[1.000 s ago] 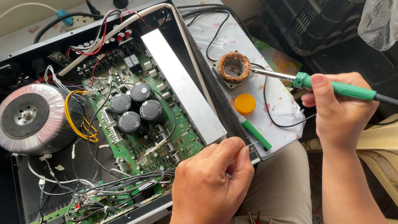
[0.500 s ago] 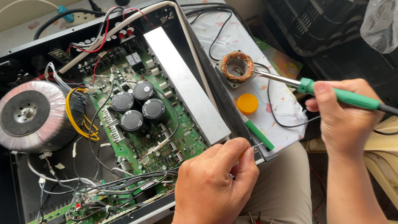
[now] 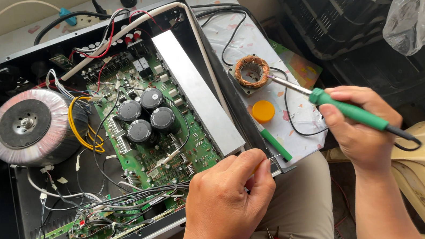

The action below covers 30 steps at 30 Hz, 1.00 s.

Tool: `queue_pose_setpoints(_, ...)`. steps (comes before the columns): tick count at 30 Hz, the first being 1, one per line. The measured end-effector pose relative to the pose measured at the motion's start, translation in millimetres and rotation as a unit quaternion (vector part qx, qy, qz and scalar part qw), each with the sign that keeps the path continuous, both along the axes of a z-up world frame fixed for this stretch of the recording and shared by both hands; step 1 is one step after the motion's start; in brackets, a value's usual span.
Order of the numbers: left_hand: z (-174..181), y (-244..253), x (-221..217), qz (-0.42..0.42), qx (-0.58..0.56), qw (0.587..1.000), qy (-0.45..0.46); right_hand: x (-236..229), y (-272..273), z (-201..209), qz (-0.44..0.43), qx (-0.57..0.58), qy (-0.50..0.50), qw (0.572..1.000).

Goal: The person repairs an electronic amplifier by first inspecting the circuit boards, then using a soldering iron and wire to make connections, and finally retrieving items from a bag to continue the work.

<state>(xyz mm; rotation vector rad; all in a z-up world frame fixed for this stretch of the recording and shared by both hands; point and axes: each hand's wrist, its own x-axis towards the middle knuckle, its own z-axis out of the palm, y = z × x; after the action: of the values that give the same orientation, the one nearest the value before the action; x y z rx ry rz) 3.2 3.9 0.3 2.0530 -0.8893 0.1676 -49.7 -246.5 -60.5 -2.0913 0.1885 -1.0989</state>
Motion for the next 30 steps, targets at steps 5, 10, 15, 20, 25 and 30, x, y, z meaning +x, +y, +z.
queue_pose_setpoints(5, -0.2, 0.5, -0.2, 0.002, 0.003, 1.0, 0.001, -7.1, 3.2, 12.6, 0.041, -0.023, 0.032, 0.998)
queue_pose_setpoints(10, -0.8, 0.1, 0.1, -0.003, -0.002, 1.0, 0.004, -6.2, 2.4, 14.8, 0.108, -0.045, 0.022, 0.993)
queue_pose_setpoints(15, -1.1, 0.2, 0.2, -0.002, -0.001, 1.0, -0.001, -13.5, -3.0, 16.2, 0.119, -0.047, 0.056, 0.99)
queue_pose_setpoints(20, -1.9, -0.3, 0.6, -0.004, -0.006, 1.0, -0.001, -14.0, -5.3, 19.5, 0.114, -0.046, 0.045, 0.991)
queue_pose_setpoints(25, -5.0, -0.9, 0.6, 0.004, -0.003, 1.0, 0.005, -14.9, -8.6, 20.0, 0.129, -0.084, 0.071, 0.985)
queue_pose_setpoints(30, -5.4, 0.6, 1.7, -0.018, -0.006, 1.0, 0.0, -11.8, -1.1, 25.4, 0.119, -0.082, 0.048, 0.988)
